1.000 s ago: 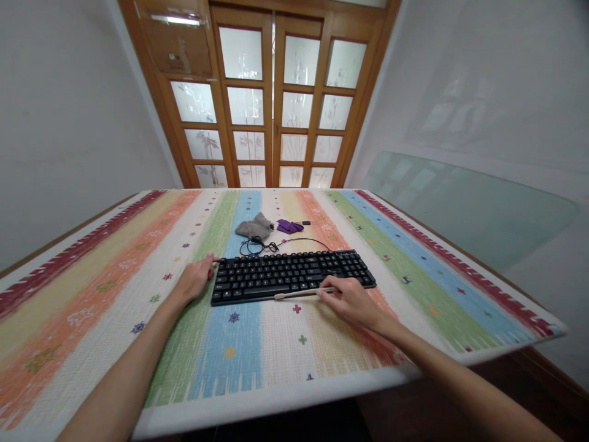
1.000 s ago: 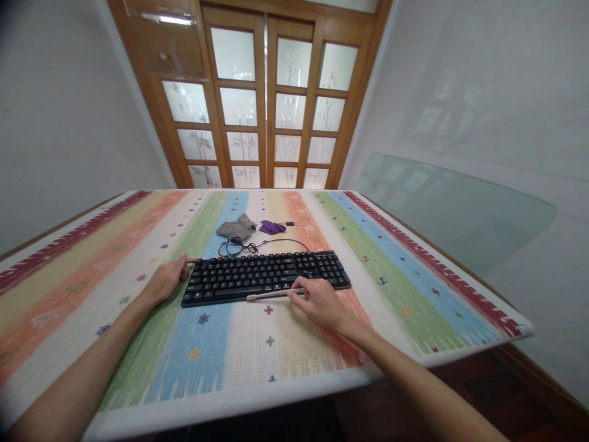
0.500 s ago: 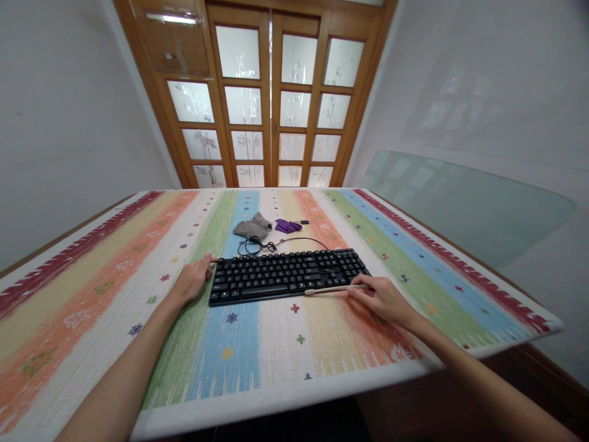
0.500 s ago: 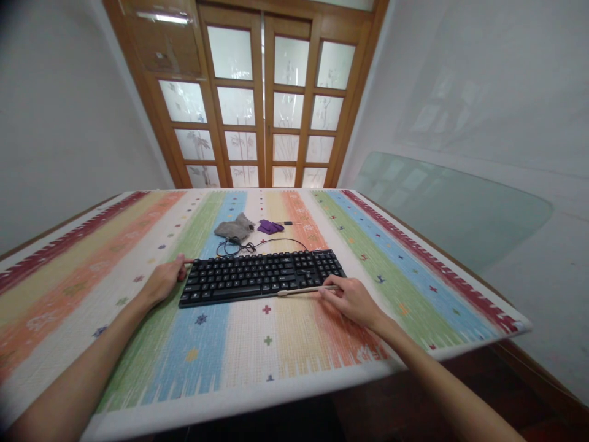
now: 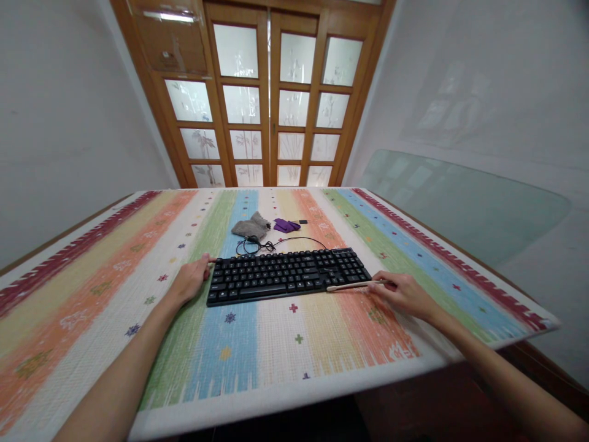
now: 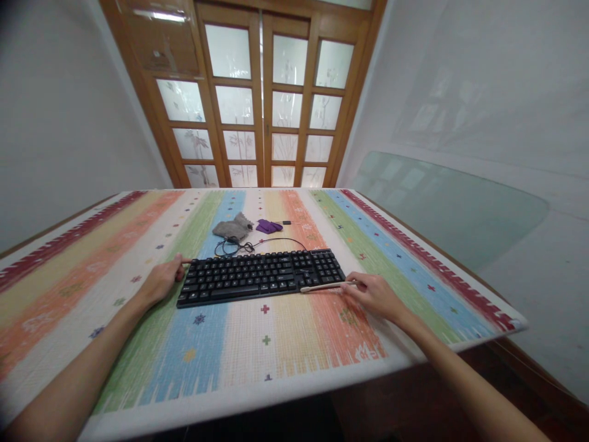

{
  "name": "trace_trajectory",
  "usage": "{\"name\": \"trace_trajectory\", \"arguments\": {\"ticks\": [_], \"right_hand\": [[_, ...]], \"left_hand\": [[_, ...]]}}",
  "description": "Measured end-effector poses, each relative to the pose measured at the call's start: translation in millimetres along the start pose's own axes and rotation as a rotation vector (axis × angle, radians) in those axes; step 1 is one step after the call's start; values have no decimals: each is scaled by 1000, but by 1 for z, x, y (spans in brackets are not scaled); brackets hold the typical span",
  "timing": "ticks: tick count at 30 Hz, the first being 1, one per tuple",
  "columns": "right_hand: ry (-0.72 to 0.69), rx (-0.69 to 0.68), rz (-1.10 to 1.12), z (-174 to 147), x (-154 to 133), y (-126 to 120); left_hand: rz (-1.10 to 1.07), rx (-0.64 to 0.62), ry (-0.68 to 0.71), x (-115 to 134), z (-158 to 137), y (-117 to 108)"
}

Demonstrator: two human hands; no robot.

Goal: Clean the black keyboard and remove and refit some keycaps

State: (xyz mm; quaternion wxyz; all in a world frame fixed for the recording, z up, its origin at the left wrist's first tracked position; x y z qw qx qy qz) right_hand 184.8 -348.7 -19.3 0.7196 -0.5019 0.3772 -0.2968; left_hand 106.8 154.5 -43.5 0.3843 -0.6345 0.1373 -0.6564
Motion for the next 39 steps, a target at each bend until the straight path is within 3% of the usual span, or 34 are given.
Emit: {"name": "trace_trajectory", "arguments": {"ticks": [28, 32, 39], "right_hand": [[292, 68, 45, -32, 111, -43], [303, 131, 84, -33, 109, -56], [327, 215, 224, -22, 74, -69]], "left_hand": [[27, -13, 2, 12, -4, -1], [27, -6, 8, 12, -4, -2], [7, 9, 15, 10, -4, -3]]}}
Point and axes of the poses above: each hand's wrist, its own z-axis towards the middle knuckle, its own y-axis out of the palm, x = y × z, the point moved 9 cm from there along z, towards the middle knuckle, and after that the axes turned 8 degrees about -z, right-handed, at the moved point
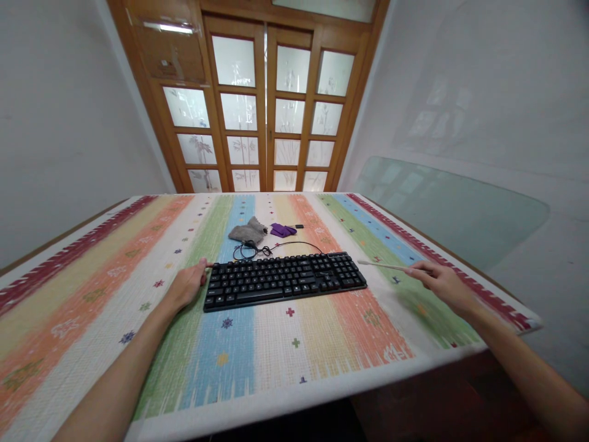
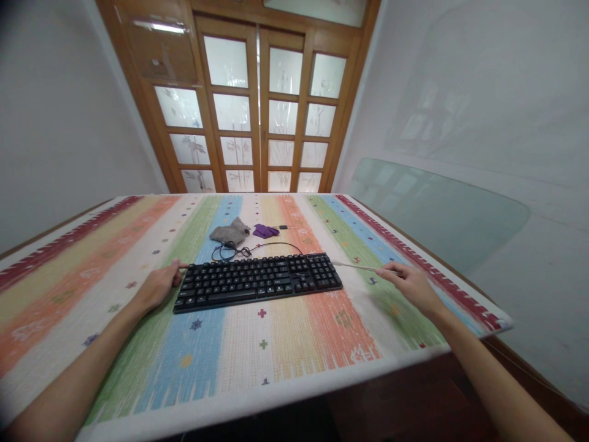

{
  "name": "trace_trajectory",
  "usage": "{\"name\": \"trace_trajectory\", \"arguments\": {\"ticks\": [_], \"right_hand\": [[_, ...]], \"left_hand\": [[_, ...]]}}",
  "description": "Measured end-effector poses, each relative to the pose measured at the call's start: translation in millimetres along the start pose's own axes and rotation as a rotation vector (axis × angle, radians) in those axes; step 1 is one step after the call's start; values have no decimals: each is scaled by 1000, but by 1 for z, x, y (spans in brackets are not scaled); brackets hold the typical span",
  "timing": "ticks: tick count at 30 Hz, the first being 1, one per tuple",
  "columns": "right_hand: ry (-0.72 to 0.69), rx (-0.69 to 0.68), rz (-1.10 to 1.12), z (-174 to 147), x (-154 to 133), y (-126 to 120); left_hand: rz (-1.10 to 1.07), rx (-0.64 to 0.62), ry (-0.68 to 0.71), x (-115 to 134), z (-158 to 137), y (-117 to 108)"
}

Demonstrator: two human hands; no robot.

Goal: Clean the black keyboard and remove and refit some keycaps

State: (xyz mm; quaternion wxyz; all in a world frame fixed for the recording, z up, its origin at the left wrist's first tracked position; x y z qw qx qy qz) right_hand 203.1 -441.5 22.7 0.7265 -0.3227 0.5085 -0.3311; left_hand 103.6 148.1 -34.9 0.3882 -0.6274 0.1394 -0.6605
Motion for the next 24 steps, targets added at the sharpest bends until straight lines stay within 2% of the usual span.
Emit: {"name": "trace_trajectory", "arguments": {"ticks": [10, 17, 24], "right_hand": [[-13, -26, 103, 30, -46, 33], [-50, -10, 77, 66, -52, 74], [-2, -19, -72, 98, -48, 109]], "left_hand": [[-20, 3, -9, 4, -3, 0], [-35, -11, -4, -4, -1, 4], [-46, -3, -7, -5, -1, 4]]}}
Point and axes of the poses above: each hand's wrist, its own z-axis towards the middle knuckle, its own y-axis out of the palm, x = y × z, the point moved 9 cm from there along z, towards the middle knuckle, and after that the axes turned 8 degrees about -z, right-handed, at the moved point
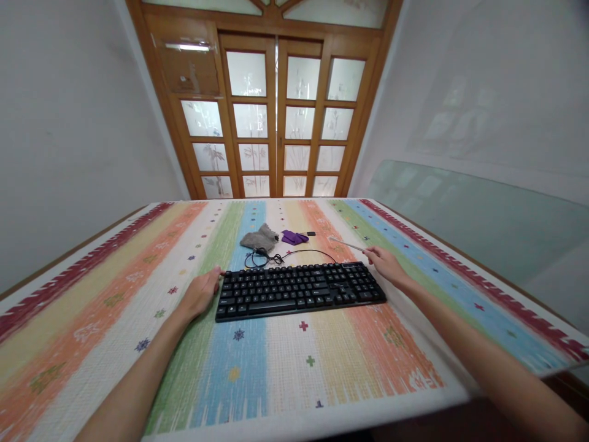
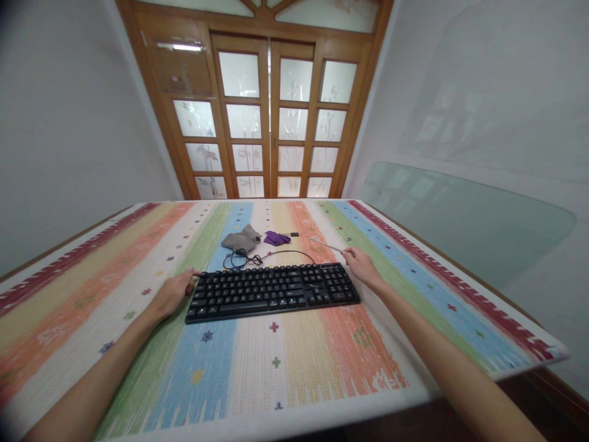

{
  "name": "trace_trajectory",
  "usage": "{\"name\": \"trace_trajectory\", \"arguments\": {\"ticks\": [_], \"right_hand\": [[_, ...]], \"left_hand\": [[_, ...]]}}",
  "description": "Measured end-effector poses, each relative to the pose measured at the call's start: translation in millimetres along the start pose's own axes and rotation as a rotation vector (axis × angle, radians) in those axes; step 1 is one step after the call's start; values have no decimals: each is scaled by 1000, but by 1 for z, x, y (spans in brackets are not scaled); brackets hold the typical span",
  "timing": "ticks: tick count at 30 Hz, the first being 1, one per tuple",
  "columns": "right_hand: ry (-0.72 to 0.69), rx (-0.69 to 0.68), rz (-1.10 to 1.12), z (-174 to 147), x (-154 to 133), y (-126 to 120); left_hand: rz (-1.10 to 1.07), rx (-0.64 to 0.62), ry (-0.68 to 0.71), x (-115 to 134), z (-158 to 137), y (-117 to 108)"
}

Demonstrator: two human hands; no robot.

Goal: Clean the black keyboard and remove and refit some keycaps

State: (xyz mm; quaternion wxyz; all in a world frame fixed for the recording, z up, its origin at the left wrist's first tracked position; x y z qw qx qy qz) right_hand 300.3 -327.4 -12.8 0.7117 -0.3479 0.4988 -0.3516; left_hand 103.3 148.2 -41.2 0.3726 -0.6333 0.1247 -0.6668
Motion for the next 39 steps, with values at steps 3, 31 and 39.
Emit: {"name": "trace_trajectory", "arguments": {"ticks": [3, 31, 39], "right_hand": [[3, -5, -46, 12, -1, 11], [16, -84, -324, 39, 8, 41], [-21, -78, -282, 35, 7, 37]], "left_hand": [[10, -1, 1, 0, 0, 0], [-23, 6, -8, 1, 0, 0], [-31, 5, -26, 3, -1, -1]]}}
Point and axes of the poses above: each hand's wrist, its own z-axis towards the middle knuckle, its own y-axis out of the palm, x = y × z, the point moved 9 cm from there along z, towards the middle knuckle, and after that the axes turned 8 degrees about -z, right-handed, at the moved point
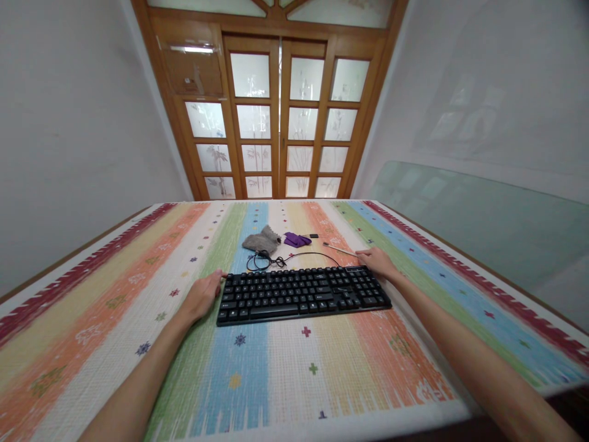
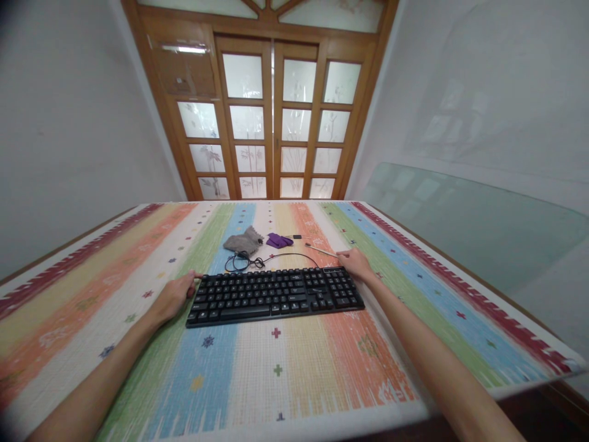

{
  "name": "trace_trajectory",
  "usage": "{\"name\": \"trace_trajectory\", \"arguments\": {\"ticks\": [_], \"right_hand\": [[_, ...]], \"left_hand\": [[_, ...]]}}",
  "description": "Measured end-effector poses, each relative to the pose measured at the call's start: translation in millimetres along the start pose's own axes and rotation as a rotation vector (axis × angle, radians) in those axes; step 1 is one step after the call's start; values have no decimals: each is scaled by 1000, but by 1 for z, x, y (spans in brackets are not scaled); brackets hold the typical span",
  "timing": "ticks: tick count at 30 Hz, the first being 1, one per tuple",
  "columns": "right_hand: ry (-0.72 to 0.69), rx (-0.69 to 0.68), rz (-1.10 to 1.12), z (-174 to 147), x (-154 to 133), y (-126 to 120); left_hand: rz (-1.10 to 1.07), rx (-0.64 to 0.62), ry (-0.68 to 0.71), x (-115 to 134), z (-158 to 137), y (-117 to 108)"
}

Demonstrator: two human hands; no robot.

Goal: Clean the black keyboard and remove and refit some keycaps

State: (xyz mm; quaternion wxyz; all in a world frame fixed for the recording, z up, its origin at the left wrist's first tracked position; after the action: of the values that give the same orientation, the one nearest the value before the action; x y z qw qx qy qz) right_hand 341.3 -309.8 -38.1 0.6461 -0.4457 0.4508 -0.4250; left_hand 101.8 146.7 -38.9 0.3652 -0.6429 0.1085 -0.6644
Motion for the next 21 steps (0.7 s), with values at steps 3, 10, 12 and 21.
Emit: {"name": "trace_trajectory", "arguments": {"ticks": [3, 10, 12, 21], "right_hand": [[10, 49, 11, -7, -1, -8], [46, 125, 30, -39, -3, -21], [37, 126, 42, -47, -6, -20], [25, 127, 204, -61, -9, -19]], "left_hand": [[-6, 0, 6, 2, -1, 0], [31, -21, 12, 0, 1, 2], [36, -20, 8, 0, 1, 1], [66, 1, 28, 1, 0, 0]]}}
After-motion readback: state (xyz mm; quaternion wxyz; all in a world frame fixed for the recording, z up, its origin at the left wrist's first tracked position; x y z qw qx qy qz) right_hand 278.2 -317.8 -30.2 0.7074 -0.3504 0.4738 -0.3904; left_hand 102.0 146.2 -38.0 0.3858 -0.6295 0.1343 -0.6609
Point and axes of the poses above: each hand's wrist, its own z-axis towards the middle knuckle, its own y-axis out of the palm, x = y × z, the point moved 9 cm from there along z, towards the middle knuckle, and after that the axes turned 8 degrees about -z, right-handed, at the moved point
